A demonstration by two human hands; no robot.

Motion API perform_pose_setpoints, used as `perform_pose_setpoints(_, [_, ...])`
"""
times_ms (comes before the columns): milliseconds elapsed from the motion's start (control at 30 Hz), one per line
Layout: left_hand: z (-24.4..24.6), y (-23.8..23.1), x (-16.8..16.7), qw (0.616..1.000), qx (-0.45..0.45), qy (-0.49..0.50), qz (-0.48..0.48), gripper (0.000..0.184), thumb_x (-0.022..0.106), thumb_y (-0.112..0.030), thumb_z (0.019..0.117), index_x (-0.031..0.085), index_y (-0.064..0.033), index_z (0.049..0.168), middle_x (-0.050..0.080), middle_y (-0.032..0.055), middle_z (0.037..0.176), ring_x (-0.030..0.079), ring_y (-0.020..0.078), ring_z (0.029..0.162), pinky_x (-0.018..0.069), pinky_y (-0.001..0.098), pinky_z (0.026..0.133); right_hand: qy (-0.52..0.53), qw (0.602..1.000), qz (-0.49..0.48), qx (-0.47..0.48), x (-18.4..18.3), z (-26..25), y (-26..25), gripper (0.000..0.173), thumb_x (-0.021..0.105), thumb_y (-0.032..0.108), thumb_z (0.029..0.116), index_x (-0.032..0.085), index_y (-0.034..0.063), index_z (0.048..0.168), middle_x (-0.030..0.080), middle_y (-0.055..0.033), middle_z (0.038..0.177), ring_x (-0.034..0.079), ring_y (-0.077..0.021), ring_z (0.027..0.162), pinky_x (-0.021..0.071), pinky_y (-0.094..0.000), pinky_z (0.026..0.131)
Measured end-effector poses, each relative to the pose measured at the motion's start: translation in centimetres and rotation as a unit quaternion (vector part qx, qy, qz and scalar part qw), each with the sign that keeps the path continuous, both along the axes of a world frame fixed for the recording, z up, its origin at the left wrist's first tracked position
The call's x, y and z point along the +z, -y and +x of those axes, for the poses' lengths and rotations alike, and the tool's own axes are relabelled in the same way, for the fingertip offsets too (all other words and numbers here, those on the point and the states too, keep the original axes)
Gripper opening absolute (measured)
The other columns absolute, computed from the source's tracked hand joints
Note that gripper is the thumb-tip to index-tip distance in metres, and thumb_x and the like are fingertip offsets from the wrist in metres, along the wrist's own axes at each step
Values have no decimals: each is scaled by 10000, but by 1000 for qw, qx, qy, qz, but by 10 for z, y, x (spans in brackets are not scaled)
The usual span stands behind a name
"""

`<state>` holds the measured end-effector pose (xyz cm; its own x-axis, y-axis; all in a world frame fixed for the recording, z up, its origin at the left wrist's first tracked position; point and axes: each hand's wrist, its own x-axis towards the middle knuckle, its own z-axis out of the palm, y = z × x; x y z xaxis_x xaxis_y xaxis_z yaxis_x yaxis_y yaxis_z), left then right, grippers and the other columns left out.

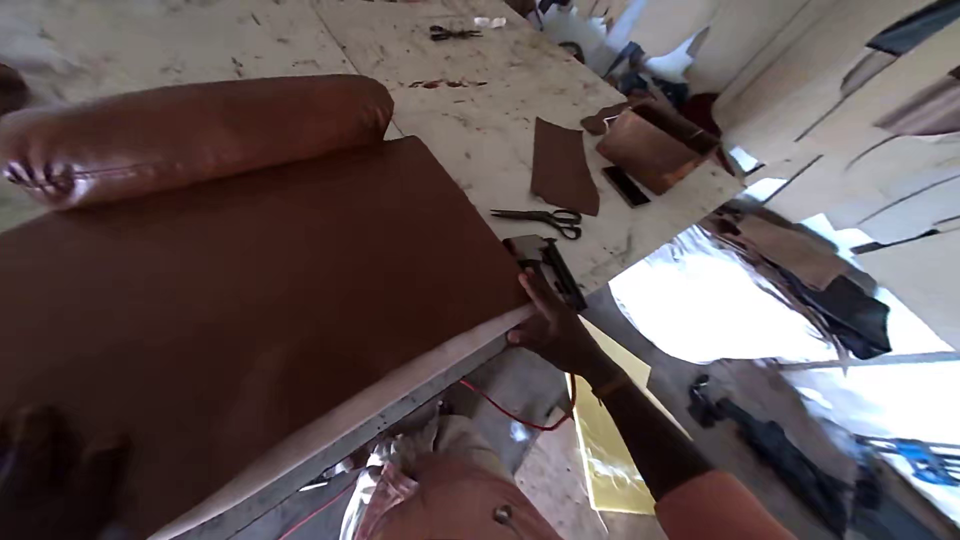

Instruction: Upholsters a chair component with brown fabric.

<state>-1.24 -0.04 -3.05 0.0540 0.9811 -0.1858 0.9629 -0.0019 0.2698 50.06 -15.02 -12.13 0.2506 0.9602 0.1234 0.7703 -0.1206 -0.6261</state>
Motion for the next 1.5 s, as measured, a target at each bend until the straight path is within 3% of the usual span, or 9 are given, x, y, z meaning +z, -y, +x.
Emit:
perform_pose_setpoints(67, [-15, 2, -51, 986, -129, 65, 84, 727, 473, -472, 1047, 384, 55, 1539, 272, 337, 1614, 200, 520, 1519, 114, 654, 1237, -13, 999, 33, -17, -6, 3, 11, 858, 750, 474, 873, 401, 143, 1584, 403, -40, 1626, 401, -147, 1480, 390, -418, 1205])
perform_pose_setpoints(233, [107, 57, -63, 942, -211, 218, 143, 666, 606, -583, 952, 611, -110, 1421, 571, 103, 1485, 499, 290, 1414, 401, 531, 1175, -55, 982, 143, -107, -24, 14, 24, 326, 614, 227, 994, 696, 132, 1295, 703, -30, 1248, 678, -131, 1114, 588, -385, 960])
perform_pose_setpoints(367, [216, 86, -60, 920, -284, 216, 164, 555, 554, -605, 972, 679, -212, 1344, 670, 7, 1357, 609, 182, 1288, 521, 455, 1063, -60, 970, 216, -97, -35, 19, 19, 261, 578, 129, 986, 765, 114, 1168, 735, -34, 1156, 689, -112, 1074, 587, -343, 943])
perform_pose_setpoints(533, [324, 90, -65, 946, -272, 75, 161, 496, 503, -517, 1024, 647, -204, 1380, 600, 14, 1443, 548, 224, 1349, 435, 472, 1131, -168, 976, 129, -46, -25, 47, 6, 231, 543, 154, 1027, 734, 95, 1142, 744, -35, 1029, 703, -121, 903, 600, -364, 829])
perform_pose_setpoints(700, [360, 81, -71, 935, -230, 12, 271, 207, 607, -214, 989, 760, -239, 1126, 717, 0, 1137, 680, 236, 1048, 573, 458, 851, -376, 919, 34, 113, -27, 72, -19, 318, 384, 249, 1096, 619, 55, 1189, 654, -70, 906, 625, -163, 724, 562, -354, 656])
perform_pose_setpoints(933, [372, 85, -66, 952, -241, 48, 184, 336, 569, -419, 1014, 706, -184, 1210, 669, 29, 1254, 625, 238, 1185, 525, 470, 997, -228, 944, -79, 226, -9, 89, -37, 327, 676, 244, 955, 539, 63, 1191, 586, -72, 856, 586, -185, 708, 531, -388, 626])
perform_pose_setpoints(1167, [327, 76, -47, 967, -220, 53, 114, 367, 589, -436, 1004, 679, -298, 1331, 612, -57, 1417, 547, 163, 1329, 450, 471, 1110, -231, 953, -10, 197, -18, 80, -26, 277, 561, 327, 1037, 567, 77, 1157, 587, -65, 832, 582, -180, 658, 531, -387, 582])
perform_pose_setpoints(1333, [319, 81, -64, 951, -231, 21, 203, 215, 575, -269, 1033, 766, -207, 1111, 719, 4, 1167, 665, 197, 1129, 554, 444, 969, -167, 968, 30, 184, -19, 79, -17, 276, 574, 333, 1030, 582, 94, 1169, 630, -50, 878, 636, -168, 729, 570, -389, 645])
perform_pose_setpoints(1500, [335, 80, -75, 946, -204, 20, 253, 226, 541, -178, 1035, 733, -93, 1118, 701, 106, 1137, 673, 281, 1081, 555, 461, 946, 120, 972, 126, 160, 2, 59, -18, 408, 612, 369, 984, 667, 138, 1316, 642, -137, 1286, 588, -336, 1227, 467, -551, 1040])
